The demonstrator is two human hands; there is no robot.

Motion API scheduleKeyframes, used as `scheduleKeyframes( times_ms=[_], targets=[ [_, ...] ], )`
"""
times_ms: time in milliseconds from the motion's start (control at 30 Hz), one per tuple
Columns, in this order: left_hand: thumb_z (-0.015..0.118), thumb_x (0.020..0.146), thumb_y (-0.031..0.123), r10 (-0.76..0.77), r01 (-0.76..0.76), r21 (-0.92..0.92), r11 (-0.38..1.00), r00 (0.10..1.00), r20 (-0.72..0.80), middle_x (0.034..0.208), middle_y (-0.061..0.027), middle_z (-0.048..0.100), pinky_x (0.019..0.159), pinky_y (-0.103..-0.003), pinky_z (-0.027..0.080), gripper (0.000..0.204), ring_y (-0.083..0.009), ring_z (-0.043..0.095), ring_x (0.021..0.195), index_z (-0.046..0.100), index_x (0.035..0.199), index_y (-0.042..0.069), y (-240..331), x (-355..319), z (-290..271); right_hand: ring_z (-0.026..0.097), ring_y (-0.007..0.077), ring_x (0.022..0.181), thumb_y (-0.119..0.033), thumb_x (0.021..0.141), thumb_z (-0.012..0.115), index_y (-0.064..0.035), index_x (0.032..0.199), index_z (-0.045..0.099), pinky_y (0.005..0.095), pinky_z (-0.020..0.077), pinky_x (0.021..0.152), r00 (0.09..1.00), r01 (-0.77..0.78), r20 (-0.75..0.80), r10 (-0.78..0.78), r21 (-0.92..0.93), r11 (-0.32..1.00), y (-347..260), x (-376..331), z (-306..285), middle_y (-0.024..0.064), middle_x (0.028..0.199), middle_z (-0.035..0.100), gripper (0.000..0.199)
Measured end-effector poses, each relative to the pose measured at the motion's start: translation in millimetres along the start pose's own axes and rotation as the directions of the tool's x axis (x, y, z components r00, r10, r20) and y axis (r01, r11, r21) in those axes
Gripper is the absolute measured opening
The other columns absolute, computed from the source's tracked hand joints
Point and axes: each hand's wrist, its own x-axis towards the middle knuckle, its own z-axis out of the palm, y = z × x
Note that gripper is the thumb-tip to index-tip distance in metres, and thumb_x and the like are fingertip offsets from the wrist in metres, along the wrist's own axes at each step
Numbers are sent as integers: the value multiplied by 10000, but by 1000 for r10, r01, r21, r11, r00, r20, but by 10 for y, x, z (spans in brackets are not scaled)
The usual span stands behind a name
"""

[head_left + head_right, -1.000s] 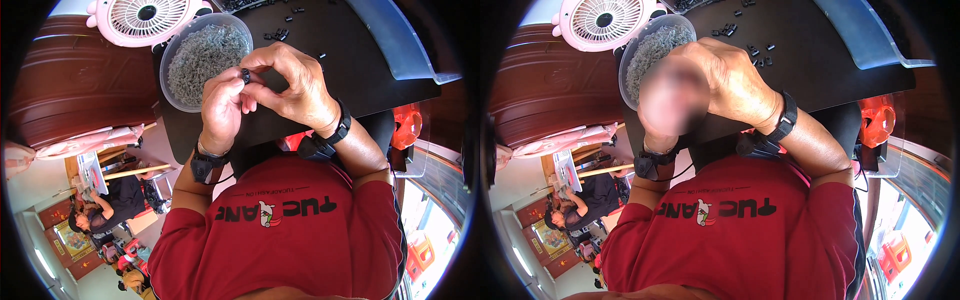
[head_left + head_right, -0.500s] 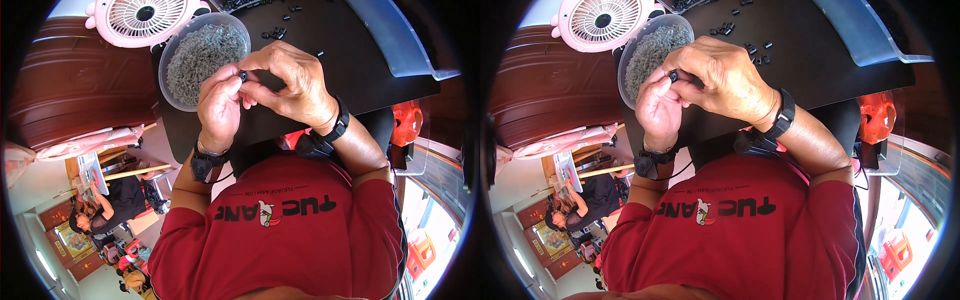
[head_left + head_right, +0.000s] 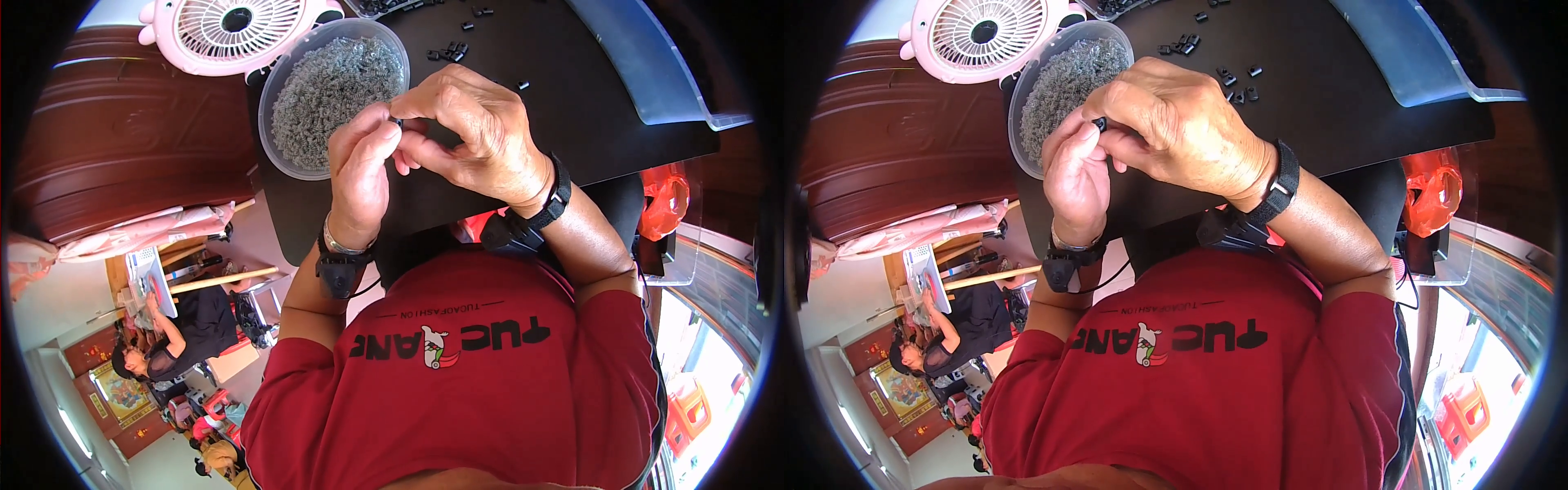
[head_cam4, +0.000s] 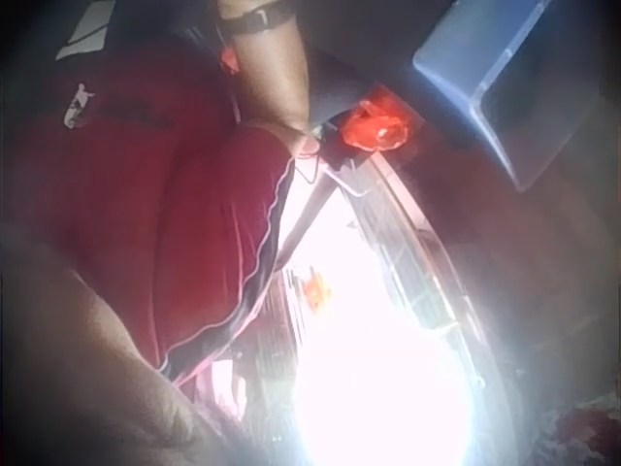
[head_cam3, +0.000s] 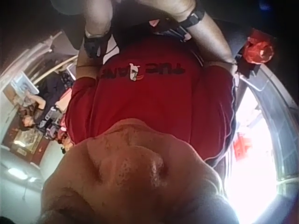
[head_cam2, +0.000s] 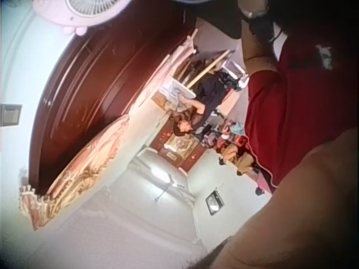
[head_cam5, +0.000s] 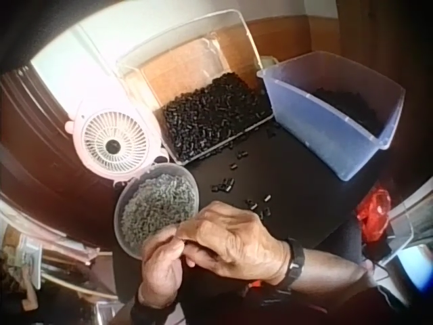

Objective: The person assembles small plastic components by fitting pieces together by hand.

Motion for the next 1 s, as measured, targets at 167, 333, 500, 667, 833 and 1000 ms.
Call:
scheduleKeyframes(
  times_ms=[167,333,500,667,833,1000],
  targets=[
    [475,868,195,19,-9,104,995,996,-90,646,-39,560,482,-202,341,275,-75,459,528,594,766,-31,-45,-27,11,607,230,722,-81,631,731,-89,886,609,322,508,644,996,82,18,-82,-34,996,3,-11,41,29,777,626,283],
    [490,849,192,71,-58,74,996,980,-187,632,-28,555,470,-196,315,276,-59,435,517,585,701,-22,-56,-40,65,609,233,730,-92,638,734,-88,891,608,324,509,651,997,75,22,-75,19,997,-4,-5,34,32,783,627,283],
    [499,845,201,110,-98,92,991,985,-136,609,-25,540,476,-198,318,286,-64,431,514,581,686,-22,-46,-38,44,608,234,724,-112,641,739,-88,887,619,324,509,653,1000,10,14,-10,-10,1000,-21,-10,14,36,788,628,275],
    [496,851,206,123,-105,145,984,985,-120,607,-19,530,484,-197,322,285,-66,433,519,588,708,-23,-39,-45,38,602,232,690,-124,651,723,-80,865,637,322,507,642,999,23,32,-20,-70,997,-5,-28,9,38,768,624,234],
    [441,876,215,158,-152,67,986,984,-85,650,-53,577,498,-201,336,312,-73,443,531,588,814,-54,-28,-56,71,601,224,681,-109,644,717,-74,876,633,316,505,630,1000,9,0,-9,-42,999,-14,-14,-14,35,737,619,249],
    [419,877,206,149,-144,90,985,988,-42,675,-79,590,503,-210,348,316,-82,443,530,575,804,-59,-18,-52,56,603,218,680,-101,635,722,-71,888,629,309,506,628,1000,8,3,-8,-70,998,-4,-15,-40,34,748,623,271]
  ],
)
